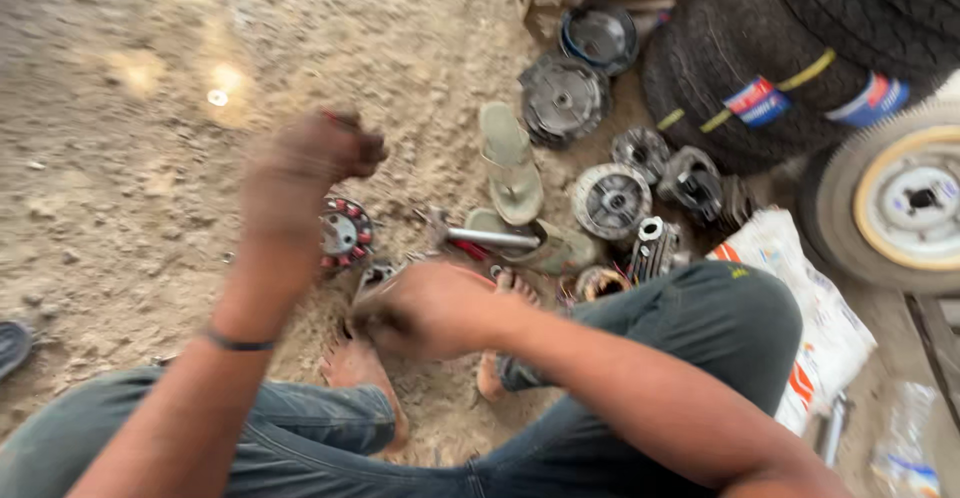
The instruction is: The person sits on the ground and works on a motor stator, using a red cloth to wipe copper windings and a metal tool to adjust components. They handle the stator and various tools while surrounded by tires and mechanical parts.
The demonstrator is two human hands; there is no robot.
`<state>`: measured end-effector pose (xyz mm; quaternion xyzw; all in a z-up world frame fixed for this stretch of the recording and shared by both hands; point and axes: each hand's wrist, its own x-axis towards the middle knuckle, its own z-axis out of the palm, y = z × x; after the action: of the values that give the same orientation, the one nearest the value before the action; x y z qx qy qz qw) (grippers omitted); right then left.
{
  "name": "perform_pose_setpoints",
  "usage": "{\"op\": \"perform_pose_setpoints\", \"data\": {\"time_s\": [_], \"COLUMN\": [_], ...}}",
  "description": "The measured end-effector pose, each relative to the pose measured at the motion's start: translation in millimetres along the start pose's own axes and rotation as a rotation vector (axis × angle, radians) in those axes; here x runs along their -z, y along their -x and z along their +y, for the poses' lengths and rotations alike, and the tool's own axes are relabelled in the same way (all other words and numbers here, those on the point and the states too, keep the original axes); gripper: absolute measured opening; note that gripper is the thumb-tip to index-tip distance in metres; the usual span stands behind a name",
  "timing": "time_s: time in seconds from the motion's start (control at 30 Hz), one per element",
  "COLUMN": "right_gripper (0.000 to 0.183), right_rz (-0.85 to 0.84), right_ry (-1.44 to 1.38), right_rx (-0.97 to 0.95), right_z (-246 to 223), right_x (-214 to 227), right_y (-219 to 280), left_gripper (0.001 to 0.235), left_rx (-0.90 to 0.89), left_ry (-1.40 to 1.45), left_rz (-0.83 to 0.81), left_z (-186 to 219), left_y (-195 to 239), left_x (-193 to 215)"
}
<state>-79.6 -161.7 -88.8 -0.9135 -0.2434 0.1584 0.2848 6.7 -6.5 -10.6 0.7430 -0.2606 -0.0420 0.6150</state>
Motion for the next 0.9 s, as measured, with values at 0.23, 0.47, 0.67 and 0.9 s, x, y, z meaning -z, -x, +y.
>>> {"op": "perform_pose_setpoints", "data": {"time_s": [0.23,0.47,0.67,0.9], "right_gripper": [0.018,0.025,0.007,0.033], "right_rz": [0.654,0.130,0.681,0.051], "right_ry": [-0.084,0.056,0.010,0.061], "right_rx": [-0.202,0.066,-0.247,-0.149], "right_z": [46,-2,96,0], "right_x": [67,6,53,21], "right_y": [5,8,5,-6], "left_gripper": [0.053,0.059,0.066,0.059], "left_rx": [0.400,0.104,0.338,0.075], "left_ry": [0.494,-0.060,0.110,0.201], "left_rz": [-0.638,-0.007,-0.712,-0.161], "left_z": [1,5,4,10], "left_y": [19,-11,19,8], "left_x": [-15,12,-6,-4]}}
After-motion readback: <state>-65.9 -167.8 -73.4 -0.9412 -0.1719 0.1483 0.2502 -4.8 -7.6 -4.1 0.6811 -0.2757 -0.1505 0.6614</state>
